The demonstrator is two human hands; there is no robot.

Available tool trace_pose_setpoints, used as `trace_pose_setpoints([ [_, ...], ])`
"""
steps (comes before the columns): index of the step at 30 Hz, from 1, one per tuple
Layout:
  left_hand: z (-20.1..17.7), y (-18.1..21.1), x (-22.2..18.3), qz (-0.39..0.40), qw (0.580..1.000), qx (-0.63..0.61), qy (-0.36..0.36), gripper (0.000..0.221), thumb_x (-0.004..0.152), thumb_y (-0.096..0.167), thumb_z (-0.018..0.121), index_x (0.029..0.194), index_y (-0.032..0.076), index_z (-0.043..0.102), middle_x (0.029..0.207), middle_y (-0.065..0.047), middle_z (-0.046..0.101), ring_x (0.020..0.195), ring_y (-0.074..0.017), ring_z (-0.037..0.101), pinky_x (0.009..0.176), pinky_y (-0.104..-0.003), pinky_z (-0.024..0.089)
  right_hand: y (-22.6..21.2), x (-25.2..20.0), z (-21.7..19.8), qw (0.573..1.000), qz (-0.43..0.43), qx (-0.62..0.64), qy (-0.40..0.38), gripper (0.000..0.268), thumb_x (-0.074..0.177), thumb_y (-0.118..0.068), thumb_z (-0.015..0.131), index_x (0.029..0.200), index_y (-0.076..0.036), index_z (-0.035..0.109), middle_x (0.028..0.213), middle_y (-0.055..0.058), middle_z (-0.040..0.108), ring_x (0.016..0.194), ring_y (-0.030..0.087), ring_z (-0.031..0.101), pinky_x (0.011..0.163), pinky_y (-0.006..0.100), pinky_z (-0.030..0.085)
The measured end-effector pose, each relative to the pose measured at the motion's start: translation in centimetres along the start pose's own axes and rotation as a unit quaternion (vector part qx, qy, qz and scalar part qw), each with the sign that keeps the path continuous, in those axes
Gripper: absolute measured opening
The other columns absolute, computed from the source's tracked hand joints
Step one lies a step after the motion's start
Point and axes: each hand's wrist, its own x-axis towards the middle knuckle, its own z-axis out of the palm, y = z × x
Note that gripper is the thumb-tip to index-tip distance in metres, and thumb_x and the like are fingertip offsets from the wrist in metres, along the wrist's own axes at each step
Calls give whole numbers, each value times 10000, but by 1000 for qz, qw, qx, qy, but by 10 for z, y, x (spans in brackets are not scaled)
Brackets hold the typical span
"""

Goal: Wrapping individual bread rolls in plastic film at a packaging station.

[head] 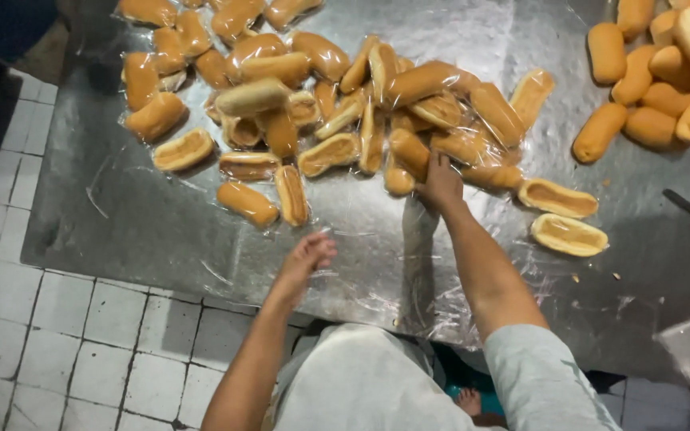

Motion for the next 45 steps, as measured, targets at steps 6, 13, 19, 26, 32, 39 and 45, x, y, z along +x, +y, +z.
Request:
trace_pose_setpoints([
  [6, -4, -59, 37, -96, 986, 118, -71, 524, 949, 357, 759, 1360, 77, 595, 1211, -143, 717, 1137, -251, 700, 901, -309, 574, 34, -30, 46, 982, 160, 92, -29, 611, 854, -399, 764, 1317, -70, 538, 1353, 155, 519, 1223, 477, 605, 1049, 625, 457],
  [13, 76, -56, 66, -87, 978, 133, -136, 895, 844, 474, 866, 1503, 61, 424, 1385, -198, 564, 1279, -336, 545, 1047, -503, 468, -23, -197, 55, 939, 108, 327, -16, 775, 748, -555, 853, 1284, -73, 568, 1227, 260, 664, 1213, 445, 628, 986, 511, 518],
  [19, 102, -15, 21, -65, 969, 65, -228, 606, 758, 210, 929, 1272, 87, 631, 1128, -118, 720, 991, -235, 686, 850, -385, 579, -10, -220, 2, 902, 59, 426, 31, 787, 794, -457, 850, 1417, -95, 533, 1434, 185, 526, 1063, 300, 551, 905, 404, 477],
  [26, 91, 26, -19, 3, 905, 129, -406, 939, 823, 53, 834, 1599, 58, 305, 1530, -254, 450, 1404, -387, 429, 1118, -489, 411, -29, -244, -19, 889, -177, 414, 89, 106, 870, -137, 792, 958, -84, 819, 866, 121, 764, 776, 256, 698, 764, 389, 546],
  [32, 97, 37, -21, 142, 906, 169, -360, 196, 815, -3, 825, 991, -6, 739, 1168, -181, 728, 1171, -323, 645, 1065, -490, 455, -46, -268, -51, 893, -194, 383, 137, 89, 831, -151, 823, 914, -122, 839, 668, 60, 692, 562, 170, 551, 561, 332, 502],
  [39, 108, 39, -18, 241, 893, 206, -319, 133, 796, 90, 871, 911, 69, 808, 922, -99, 773, 930, -243, 737, 886, -392, 547, -44, -275, -62, 906, -157, 362, 156, 103, 839, -144, 815, 939, -127, 835, 726, 50, 733, 592, 150, 594, 581, 319, 507],
  [45, 105, 44, -28, 392, 848, 276, -227, 135, 814, 60, 845, 918, 130, 794, 916, -38, 748, 880, -243, 743, 814, -339, 580, -42, -279, -73, 913, -178, 349, 109, 102, 821, -123, 812, 875, -37, 803, 755, 191, 767, 708, 384, 735, 657, 462, 565],
])
